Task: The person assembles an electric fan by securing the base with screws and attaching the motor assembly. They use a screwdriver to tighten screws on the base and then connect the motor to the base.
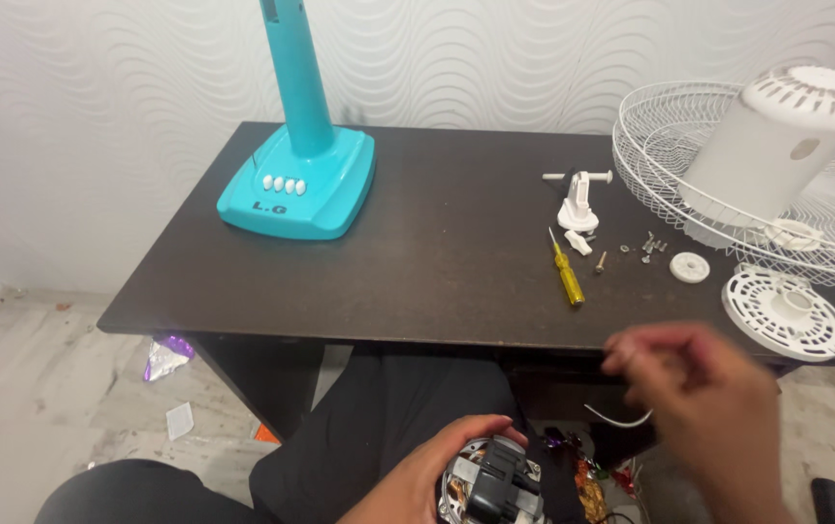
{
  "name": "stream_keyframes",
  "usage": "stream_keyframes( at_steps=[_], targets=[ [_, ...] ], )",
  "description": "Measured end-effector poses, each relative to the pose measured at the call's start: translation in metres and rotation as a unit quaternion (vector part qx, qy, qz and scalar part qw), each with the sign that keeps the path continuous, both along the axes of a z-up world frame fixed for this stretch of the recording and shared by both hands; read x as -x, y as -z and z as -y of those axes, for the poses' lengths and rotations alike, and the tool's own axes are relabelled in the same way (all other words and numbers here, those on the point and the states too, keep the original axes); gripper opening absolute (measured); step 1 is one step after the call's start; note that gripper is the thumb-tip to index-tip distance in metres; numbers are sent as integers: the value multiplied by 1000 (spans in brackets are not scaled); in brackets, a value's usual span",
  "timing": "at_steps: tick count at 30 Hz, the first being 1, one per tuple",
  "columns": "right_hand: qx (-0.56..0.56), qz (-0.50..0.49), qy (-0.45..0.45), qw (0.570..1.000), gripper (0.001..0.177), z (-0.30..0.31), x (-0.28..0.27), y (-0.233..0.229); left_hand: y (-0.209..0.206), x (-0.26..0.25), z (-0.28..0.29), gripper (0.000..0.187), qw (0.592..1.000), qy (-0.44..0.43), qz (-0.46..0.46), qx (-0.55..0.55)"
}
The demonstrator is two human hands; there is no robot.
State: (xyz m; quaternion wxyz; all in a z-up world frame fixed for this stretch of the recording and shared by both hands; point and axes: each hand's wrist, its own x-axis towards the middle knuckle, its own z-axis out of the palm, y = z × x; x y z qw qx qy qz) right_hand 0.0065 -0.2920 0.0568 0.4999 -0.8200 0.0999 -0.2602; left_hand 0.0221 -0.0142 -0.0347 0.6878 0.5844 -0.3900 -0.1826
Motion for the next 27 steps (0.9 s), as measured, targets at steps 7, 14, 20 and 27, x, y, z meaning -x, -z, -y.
stream_keyframes(
  at_steps=[7, 14, 20, 27],
  targets=[
    [59, -159, -204, 964, 18, -12, 36, 28, -43, 19, -10, 84, 997, 10, 3, -78],
    [145, -8, -365, 920, 19, -7, 40, 29, -54, 24, -10, 81, 996, -3, 30, -85],
    [144, 53, -364, 919, 18, -15, 43, 33, -46, 21, -7, 85, 997, 1, 57, -55],
    [122, 35, -359, 925, 14, -12, 44, 33, -59, 27, -12, 80, 996, -1, 22, -90]
  ],
)
